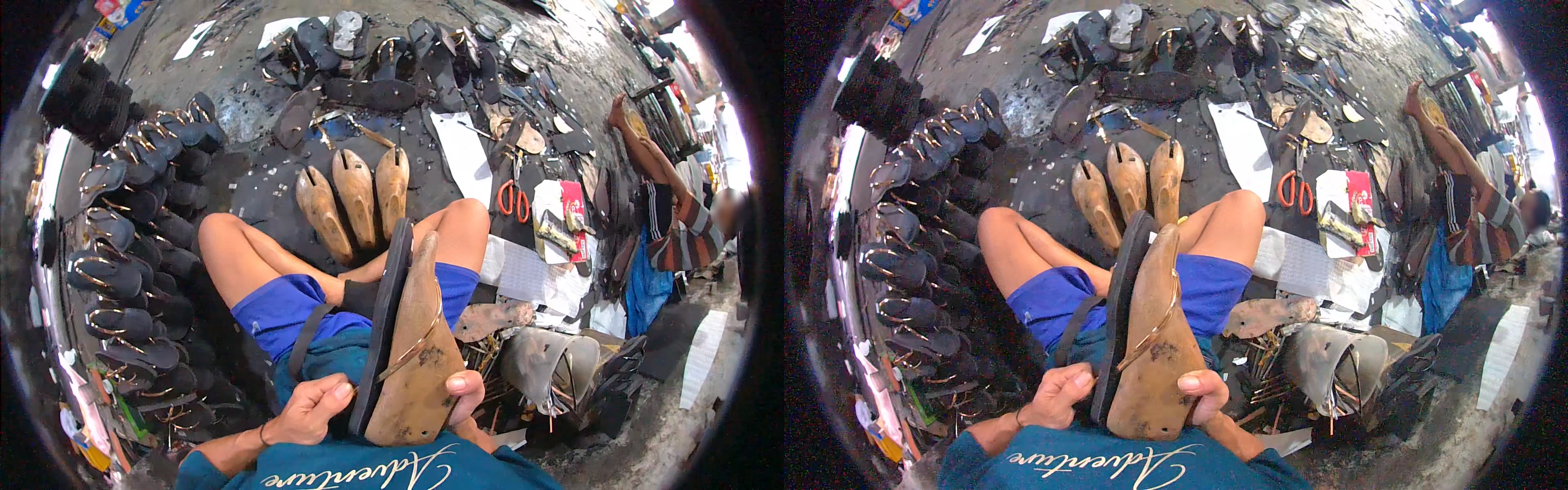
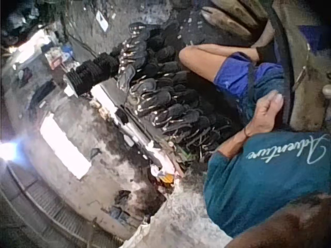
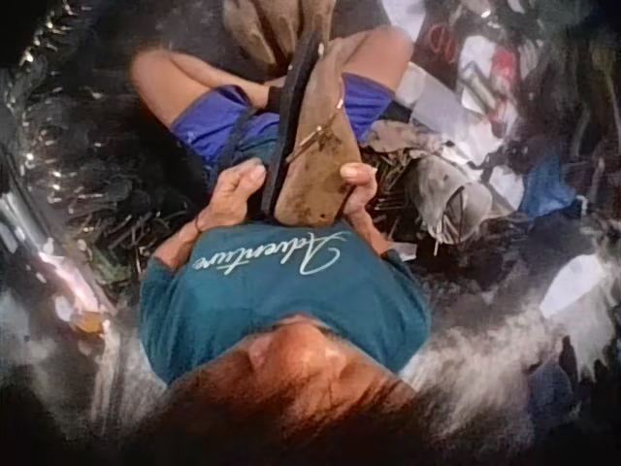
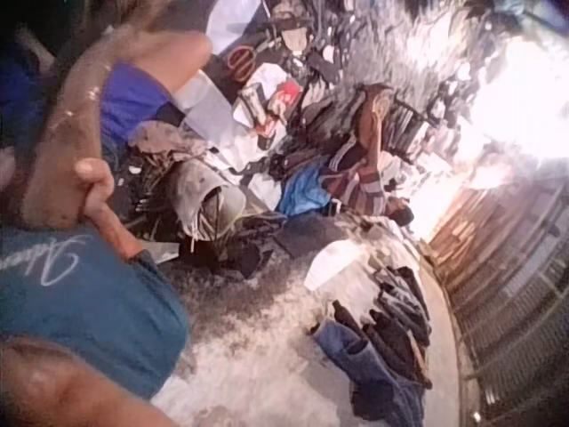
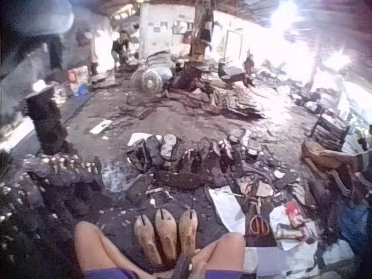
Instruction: The person sits on the floor and repeatedly attaches black rubber straps to wooden sandal soles using a small metal tool. They pick up each sole, position the strap, and press it into place, then set the finished sandal aside.
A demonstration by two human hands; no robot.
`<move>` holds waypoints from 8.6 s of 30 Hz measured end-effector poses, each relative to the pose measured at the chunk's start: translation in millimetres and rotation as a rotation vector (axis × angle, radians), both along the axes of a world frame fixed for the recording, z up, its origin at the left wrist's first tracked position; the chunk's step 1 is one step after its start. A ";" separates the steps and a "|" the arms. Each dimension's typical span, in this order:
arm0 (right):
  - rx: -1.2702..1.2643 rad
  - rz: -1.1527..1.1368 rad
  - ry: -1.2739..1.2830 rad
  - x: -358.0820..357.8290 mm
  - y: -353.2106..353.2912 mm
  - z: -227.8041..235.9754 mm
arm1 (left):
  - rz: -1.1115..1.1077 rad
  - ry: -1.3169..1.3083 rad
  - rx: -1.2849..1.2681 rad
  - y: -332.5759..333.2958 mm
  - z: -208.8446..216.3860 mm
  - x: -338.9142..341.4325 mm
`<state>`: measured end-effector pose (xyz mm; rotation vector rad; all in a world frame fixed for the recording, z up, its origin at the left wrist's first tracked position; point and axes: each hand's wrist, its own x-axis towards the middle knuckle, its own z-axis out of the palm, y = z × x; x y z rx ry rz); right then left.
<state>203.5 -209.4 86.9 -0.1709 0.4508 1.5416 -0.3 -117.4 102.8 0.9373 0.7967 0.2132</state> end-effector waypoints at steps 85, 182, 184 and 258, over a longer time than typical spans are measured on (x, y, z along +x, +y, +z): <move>0.258 0.371 -1.978 82.3 277.2 -109.3 | 0.293 0.012 -0.047 96.0 -86.2 46.3; 0.288 0.313 -2.244 -83.1 133.2 -73.4 | 0.942 -0.193 0.032 85.0 -150.4 -13.0; 0.260 0.165 -2.314 -78.0 138.3 -57.4 | 0.887 -0.265 -0.065 100.3 -146.1 -10.8; -0.136 0.044 -0.153 -0.5 8.4 -7.6 | 0.038 0.035 0.252 18.9 -1.3 25.5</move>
